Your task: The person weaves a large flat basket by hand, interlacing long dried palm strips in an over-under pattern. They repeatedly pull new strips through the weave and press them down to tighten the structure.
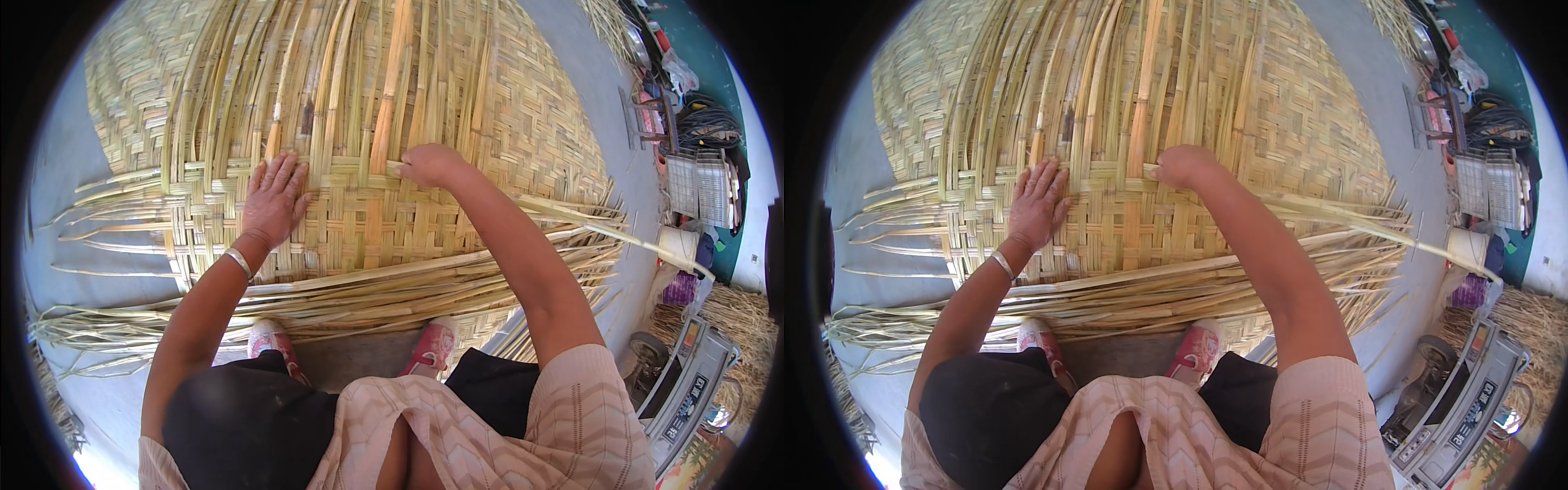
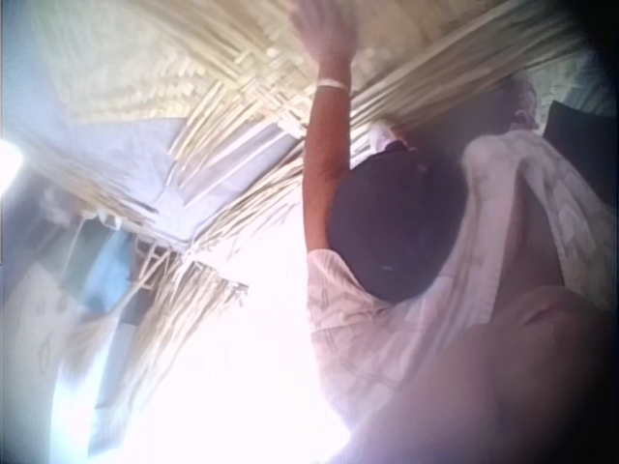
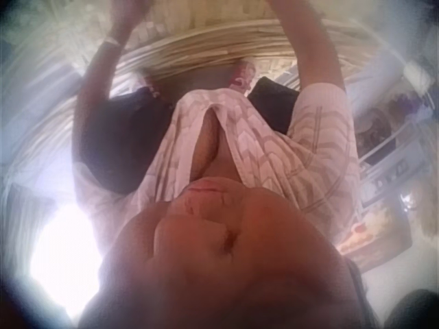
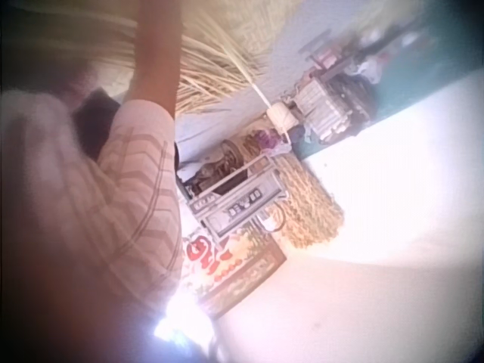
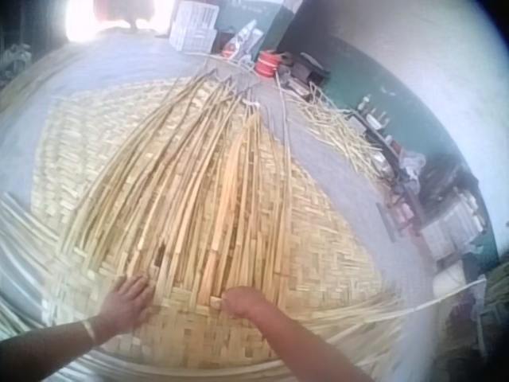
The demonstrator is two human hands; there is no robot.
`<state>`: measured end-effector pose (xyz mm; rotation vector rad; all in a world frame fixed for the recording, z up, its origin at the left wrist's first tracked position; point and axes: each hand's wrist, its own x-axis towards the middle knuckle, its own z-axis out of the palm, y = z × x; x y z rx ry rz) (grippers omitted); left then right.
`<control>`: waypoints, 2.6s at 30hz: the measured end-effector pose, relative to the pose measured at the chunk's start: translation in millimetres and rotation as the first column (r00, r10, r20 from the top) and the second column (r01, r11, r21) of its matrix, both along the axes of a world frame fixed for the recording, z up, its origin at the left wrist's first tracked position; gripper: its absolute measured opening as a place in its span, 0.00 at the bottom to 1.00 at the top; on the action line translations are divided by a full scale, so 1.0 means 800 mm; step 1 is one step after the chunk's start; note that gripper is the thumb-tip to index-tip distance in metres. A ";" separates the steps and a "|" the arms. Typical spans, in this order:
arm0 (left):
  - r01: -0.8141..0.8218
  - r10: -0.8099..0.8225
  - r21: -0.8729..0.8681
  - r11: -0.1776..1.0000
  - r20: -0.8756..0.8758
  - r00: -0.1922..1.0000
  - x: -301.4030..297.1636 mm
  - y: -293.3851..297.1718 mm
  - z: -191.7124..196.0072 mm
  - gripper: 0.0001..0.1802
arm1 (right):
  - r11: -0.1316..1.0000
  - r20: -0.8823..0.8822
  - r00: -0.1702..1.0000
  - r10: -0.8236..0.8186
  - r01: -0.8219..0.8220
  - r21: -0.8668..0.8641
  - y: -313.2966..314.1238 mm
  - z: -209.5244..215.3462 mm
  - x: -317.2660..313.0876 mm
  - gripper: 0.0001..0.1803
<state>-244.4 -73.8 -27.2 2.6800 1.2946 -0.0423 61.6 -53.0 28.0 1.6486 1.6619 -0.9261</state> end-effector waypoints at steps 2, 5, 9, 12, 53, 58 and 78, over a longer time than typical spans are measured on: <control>0.001 -0.001 0.006 1.000 -0.002 1.000 0.001 0.000 0.000 0.31 | 1.000 0.021 1.000 -0.017 0.017 0.017 -0.004 -0.006 0.000 0.23; -0.018 0.018 -0.007 1.000 -0.004 1.000 0.002 -0.002 0.000 0.30 | 0.987 -0.020 0.999 -0.044 0.046 0.153 -0.015 -0.014 -0.001 0.24; -0.091 0.086 0.063 0.994 0.086 0.993 -0.011 0.000 -0.006 0.34 | 0.952 -0.076 0.992 -0.100 0.117 0.282 -0.035 -0.009 0.000 0.26; -0.311 0.299 0.192 0.931 0.092 0.950 -0.040 0.010 -0.012 0.41 | 0.942 -0.103 0.972 -0.210 0.230 0.243 -0.041 0.000 -0.003 0.25; 0.240 -0.328 -0.388 0.890 -0.181 0.927 0.109 0.097 0.192 0.25 | -0.196 -0.620 -0.707 -0.339 0.698 -0.689 -0.192 -0.034 0.152 0.28; 0.350 -0.368 -0.431 0.832 0.044 0.929 0.253 0.071 0.135 0.28 | -0.191 -0.529 -0.843 -0.100 0.538 -0.821 -0.188 -0.046 0.155 0.18; -0.078 0.088 -0.300 0.951 0.021 0.996 0.299 0.041 0.096 0.14 | 0.232 -0.859 -0.214 -0.465 0.907 -0.351 -0.086 -0.005 0.219 0.18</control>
